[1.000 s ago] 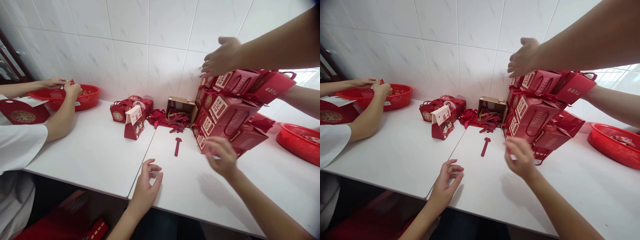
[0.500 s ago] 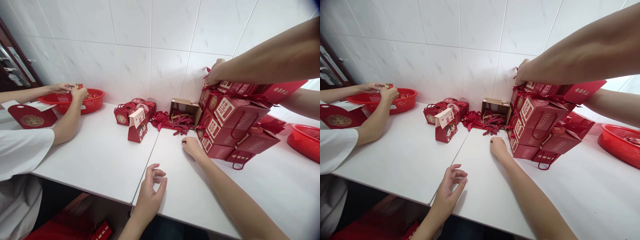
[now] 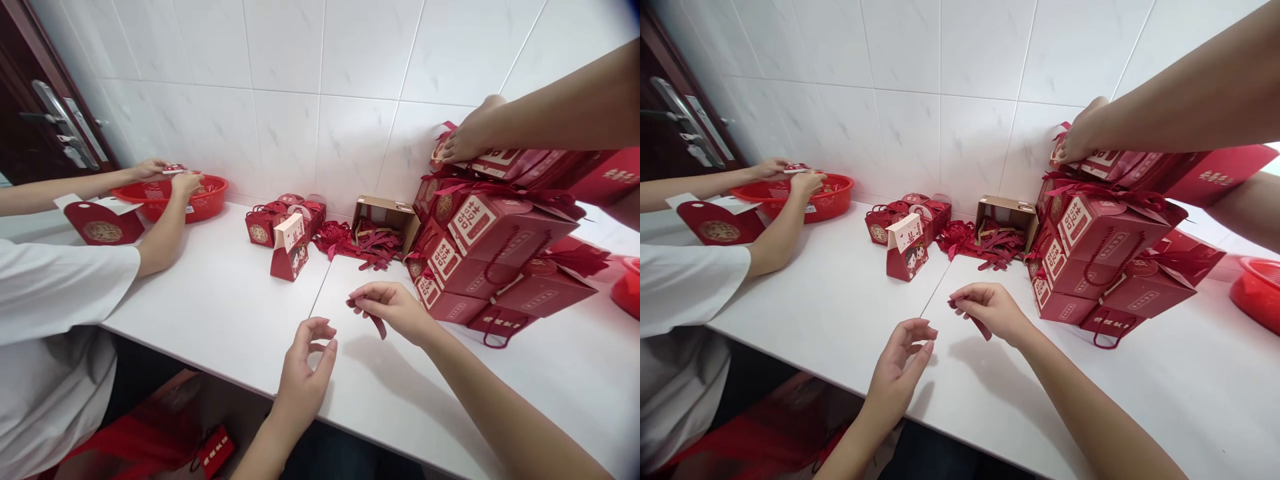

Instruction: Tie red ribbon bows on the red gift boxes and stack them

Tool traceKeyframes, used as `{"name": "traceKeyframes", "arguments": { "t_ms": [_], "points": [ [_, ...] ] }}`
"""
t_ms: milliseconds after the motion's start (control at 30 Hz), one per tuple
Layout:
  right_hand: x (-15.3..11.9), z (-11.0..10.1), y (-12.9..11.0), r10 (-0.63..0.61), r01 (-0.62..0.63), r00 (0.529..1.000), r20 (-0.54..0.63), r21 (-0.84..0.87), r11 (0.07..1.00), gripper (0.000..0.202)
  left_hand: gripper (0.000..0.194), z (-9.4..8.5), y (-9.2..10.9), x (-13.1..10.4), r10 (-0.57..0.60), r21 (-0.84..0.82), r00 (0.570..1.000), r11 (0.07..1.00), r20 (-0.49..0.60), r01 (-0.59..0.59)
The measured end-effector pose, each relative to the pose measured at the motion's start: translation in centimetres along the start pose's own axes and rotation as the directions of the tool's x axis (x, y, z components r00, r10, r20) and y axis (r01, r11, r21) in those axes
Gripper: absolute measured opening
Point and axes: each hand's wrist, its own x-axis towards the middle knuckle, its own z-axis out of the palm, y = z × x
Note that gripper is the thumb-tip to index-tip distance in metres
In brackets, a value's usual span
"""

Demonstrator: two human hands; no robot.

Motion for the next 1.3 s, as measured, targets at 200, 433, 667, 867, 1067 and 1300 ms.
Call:
{"name": "traceKeyframes", "arguments": {
  "t_ms": [200, 433, 667, 867, 1067, 1300],
  "points": [
    [-2.3, 2.0, -0.9, -0.041, -0.035, 0.969, 0.245, 0.298, 0.954, 0.022, 0.017, -1.5, 3.2, -0.1, 0.152, 0.037, 0.988, 0.988, 0.017, -0.152],
    [-3.3, 3.6, -0.7, -0.142, 0.034, 0.946, 0.29, 0.349, 0.937, 0.007, 0.02, -2.1, 3.6, -1.5, 0.186, -0.004, 0.977, 0.982, 0.104, -0.187],
    [-3.9, 4.6, -0.5, -0.193, 0.114, 0.938, 0.289, 0.269, 0.956, 0.007, 0.021, -3.1, 2.4, -3.0, 0.266, 0.072, 0.955, 0.958, 0.128, -0.276],
    [-4.3, 5.2, 0.5, -0.132, -0.074, 0.888, 0.44, 0.422, 0.903, 0.007, 0.016, -3.1, 2.3, -3.8, 0.255, 0.055, 0.951, 0.962, 0.175, -0.268],
    [-4.9, 5.7, 2.1, -0.154, -0.248, 0.795, 0.587, 0.546, 0.8, 0.012, 0.023, -2.7, 2.4, -4.8, 0.18, -0.027, 0.951, 0.983, 0.252, -0.179],
    [-5.3, 4.4, 3.2, -0.131, -0.224, 0.875, 0.466, 0.631, 0.743, 0.006, 0.017, -3.5, 2.1, -1.1, 0.19, 0.025, 0.943, 0.978, 0.274, -0.205]
  ]
}}
